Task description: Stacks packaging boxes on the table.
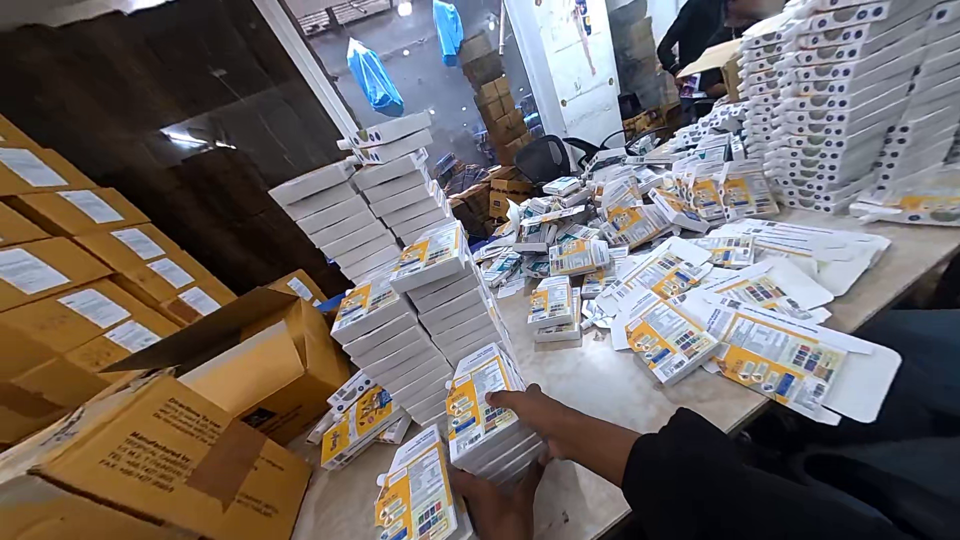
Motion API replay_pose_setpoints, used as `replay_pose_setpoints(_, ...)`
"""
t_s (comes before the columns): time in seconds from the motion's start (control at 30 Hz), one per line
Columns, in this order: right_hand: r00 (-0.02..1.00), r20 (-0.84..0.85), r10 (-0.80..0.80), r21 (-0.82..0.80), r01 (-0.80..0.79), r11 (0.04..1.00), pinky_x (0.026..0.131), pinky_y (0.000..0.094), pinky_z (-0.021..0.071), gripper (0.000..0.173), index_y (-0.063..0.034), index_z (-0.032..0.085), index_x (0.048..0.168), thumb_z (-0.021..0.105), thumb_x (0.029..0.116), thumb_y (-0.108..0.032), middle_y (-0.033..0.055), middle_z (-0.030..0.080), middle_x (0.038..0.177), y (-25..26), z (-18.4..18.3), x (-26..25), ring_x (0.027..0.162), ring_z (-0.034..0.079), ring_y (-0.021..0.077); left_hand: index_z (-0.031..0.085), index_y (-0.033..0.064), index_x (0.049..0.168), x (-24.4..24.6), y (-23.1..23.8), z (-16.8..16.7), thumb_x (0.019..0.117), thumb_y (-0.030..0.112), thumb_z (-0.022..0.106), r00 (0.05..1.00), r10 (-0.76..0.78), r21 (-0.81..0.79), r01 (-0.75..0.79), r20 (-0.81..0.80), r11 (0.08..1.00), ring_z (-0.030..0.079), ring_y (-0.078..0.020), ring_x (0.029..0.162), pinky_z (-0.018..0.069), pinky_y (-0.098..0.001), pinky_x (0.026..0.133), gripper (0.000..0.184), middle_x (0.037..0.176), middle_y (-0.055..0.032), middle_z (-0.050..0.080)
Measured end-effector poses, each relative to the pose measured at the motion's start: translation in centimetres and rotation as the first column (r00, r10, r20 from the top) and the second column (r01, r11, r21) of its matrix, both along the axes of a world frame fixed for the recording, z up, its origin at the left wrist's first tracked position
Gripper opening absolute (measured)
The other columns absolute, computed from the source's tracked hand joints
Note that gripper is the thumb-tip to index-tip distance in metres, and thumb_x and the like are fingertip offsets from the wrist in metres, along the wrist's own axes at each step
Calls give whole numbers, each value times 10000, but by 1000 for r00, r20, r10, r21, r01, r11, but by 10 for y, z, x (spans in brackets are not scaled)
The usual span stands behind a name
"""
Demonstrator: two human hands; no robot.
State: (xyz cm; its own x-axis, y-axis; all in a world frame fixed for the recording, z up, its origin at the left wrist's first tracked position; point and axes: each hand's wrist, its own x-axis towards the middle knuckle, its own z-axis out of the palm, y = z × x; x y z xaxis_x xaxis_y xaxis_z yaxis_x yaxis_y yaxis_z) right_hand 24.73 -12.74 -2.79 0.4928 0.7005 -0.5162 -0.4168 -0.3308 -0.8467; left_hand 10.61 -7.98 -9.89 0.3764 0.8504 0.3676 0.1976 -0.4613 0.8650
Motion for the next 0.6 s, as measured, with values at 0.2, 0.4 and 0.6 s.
replay_pose_setpoints(0.2, 998, 60, -24, 187, 12, 982, 881, 550, 559, 1045, -118, 294, 1555, 738, 792, -678, 256, 496, 1429, -49, 24, -37, 1211, 599, 374, 125, -129, 1519, -34, -28, 33, 605, 275, 994, 1000, -15, 51, 15, -1, 999, 570, -303, 1277, 489, -409, 1078, 1324, 1401, -349, 478)
replay_pose_setpoints(0.4, 973, 227, 25, 511, -141, 848, 932, 483, 571, 918, -110, 332, 1531, 758, 856, -563, 206, 576, 1340, -57, 145, -76, 1136, 655, 297, 174, -173, 1488, -75, -18, 145, 673, 302, 962, 993, 41, 378, -82, 115, 922, 540, -368, 1304, 485, -462, 1092, 1230, 1427, -383, 428)
replay_pose_setpoints(0.6, 918, 364, 153, 514, -336, 789, 948, 494, 522, 656, -36, 519, 1413, 563, 1003, -547, 180, 619, 1286, 6, 275, -59, 1143, 621, 276, 194, -11, 1551, -57, 55, 271, 759, 259, 907, 996, 46, 480, -76, 73, 874, 591, -318, 1254, 489, -544, 1051, 1100, 1381, -241, 549)
